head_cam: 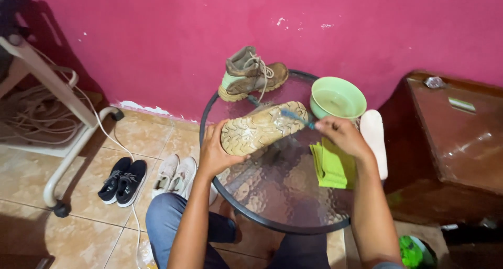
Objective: The person scrubs the sole of a hiking boot with a toothbrush and water from a bowl, then wipes the sole with a green cloth. The person repeats the scrubbing and wiping process on the boot's sole.
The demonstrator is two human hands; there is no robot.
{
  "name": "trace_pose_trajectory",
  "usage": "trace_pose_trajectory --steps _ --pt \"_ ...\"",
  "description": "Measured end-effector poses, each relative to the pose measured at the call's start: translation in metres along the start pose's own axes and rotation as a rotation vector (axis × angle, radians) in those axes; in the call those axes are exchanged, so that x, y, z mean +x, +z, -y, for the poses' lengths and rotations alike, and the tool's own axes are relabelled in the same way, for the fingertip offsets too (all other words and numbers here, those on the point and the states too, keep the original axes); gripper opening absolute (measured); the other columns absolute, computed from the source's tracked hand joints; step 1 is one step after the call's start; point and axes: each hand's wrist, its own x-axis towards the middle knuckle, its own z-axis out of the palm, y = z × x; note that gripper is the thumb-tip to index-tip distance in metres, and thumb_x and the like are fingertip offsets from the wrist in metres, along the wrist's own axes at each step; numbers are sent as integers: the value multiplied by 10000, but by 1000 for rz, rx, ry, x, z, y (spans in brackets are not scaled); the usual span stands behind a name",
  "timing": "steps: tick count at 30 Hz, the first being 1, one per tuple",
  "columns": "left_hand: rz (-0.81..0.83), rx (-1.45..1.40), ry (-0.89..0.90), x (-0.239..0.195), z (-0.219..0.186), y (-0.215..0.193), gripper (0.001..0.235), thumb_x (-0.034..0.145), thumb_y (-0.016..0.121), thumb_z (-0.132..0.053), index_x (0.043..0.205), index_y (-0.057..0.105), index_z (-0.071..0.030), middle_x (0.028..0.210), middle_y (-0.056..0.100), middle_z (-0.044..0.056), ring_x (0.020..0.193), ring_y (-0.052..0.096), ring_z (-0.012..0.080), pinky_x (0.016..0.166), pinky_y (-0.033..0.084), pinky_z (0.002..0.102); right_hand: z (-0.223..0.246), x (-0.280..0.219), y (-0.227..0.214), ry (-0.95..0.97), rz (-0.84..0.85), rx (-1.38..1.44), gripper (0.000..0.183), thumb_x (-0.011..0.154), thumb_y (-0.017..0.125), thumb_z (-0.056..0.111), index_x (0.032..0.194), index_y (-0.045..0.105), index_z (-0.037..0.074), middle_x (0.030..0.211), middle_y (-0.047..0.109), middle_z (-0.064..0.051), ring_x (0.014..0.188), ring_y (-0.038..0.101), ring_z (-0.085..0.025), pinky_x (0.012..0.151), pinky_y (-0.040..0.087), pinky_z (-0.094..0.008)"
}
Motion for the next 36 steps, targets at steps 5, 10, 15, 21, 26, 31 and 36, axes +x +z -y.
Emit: trace_pose_trajectory --steps 5,10,15,21,26,31,36 --pt "14 38 13 5 4 3 1168 332 1006 -310 1409 574 -168 1230 607 149 1241 563 376 1090 438 489 -32 1 10 51 -91 -47 211 988 726 284 899 791 103 635 665 -68 648 546 -145 676 483 -327" --pt "26 66 -14 5 5 7 1166 312 997 -333 1396 588 -206 1248 599 93 1255 563 324 1090 452 456 29 -21 18 -11 -49 -190 167 925 742 219 819 783 96 690 727 -164 703 700 -298 712 507 -416" --pt "-18 62 38 4 3 8 1143 321 995 -345 1379 600 -172 1243 605 120 1239 575 355 1078 458 478 35 -25 30 -96 -280 -290 200 972 771 313 825 795 179 702 737 -61 748 729 -262 759 535 -353" --pt "-13 109 79 3 5 11 1121 315 984 -334 1359 605 -174 1206 611 125 1181 596 365 1055 467 472 -29 -17 9 -33 -247 -249 176 981 754 312 871 805 184 774 755 -58 801 729 -241 763 529 -371" --pt "-5 96 97 2 4 11 1116 326 976 -344 1361 600 -157 1203 608 150 1173 595 395 1040 466 491 3 -20 34 -249 -292 -433 267 1012 716 334 802 773 179 706 726 -75 750 722 -301 701 554 -394" --pt "2 111 106 0 6 9 1121 323 981 -324 1364 600 -152 1202 599 147 1168 589 384 1045 459 476 33 -33 17 -100 -177 -403 240 981 714 280 820 769 110 742 742 -129 838 713 -406 758 534 -503" --pt "-1 55 92 3 4 7 1100 367 985 -343 1373 593 -136 1199 607 172 1167 588 412 1052 452 499 8 -34 60 -52 -285 -724 382 1037 614 486 854 726 170 753 705 -113 802 718 -342 722 573 -488"
